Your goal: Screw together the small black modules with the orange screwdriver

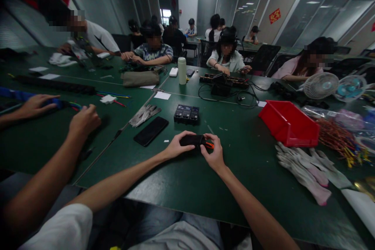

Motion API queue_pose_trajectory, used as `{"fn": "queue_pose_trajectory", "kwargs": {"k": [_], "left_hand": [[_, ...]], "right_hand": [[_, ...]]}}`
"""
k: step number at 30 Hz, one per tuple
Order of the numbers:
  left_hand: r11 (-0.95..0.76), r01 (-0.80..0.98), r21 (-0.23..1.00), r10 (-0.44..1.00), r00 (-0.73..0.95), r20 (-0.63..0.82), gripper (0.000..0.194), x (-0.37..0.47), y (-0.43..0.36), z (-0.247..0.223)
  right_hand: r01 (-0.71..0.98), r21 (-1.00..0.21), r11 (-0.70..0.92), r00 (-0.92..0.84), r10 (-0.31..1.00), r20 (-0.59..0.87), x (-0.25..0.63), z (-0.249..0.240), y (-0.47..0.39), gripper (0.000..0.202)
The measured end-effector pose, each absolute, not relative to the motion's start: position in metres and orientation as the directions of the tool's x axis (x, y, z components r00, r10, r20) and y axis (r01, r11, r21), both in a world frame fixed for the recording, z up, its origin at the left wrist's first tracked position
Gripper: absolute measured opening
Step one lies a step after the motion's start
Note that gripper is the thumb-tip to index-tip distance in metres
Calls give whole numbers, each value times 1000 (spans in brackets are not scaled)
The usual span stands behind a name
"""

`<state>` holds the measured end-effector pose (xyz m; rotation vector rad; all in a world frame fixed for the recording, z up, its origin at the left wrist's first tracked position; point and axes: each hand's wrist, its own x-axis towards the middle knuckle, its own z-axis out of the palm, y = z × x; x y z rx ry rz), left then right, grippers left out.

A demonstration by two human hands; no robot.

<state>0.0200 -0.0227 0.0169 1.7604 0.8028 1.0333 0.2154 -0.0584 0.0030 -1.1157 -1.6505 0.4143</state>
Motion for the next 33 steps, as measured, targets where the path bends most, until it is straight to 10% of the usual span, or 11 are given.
{"fn": "queue_pose_trajectory", "kwargs": {"k": [33], "left_hand": [[-418,112,901,848,402,344,45,23,-30,20]], "right_hand": [[515,-662,544,-65,795,603,212,3,-59,30]]}}
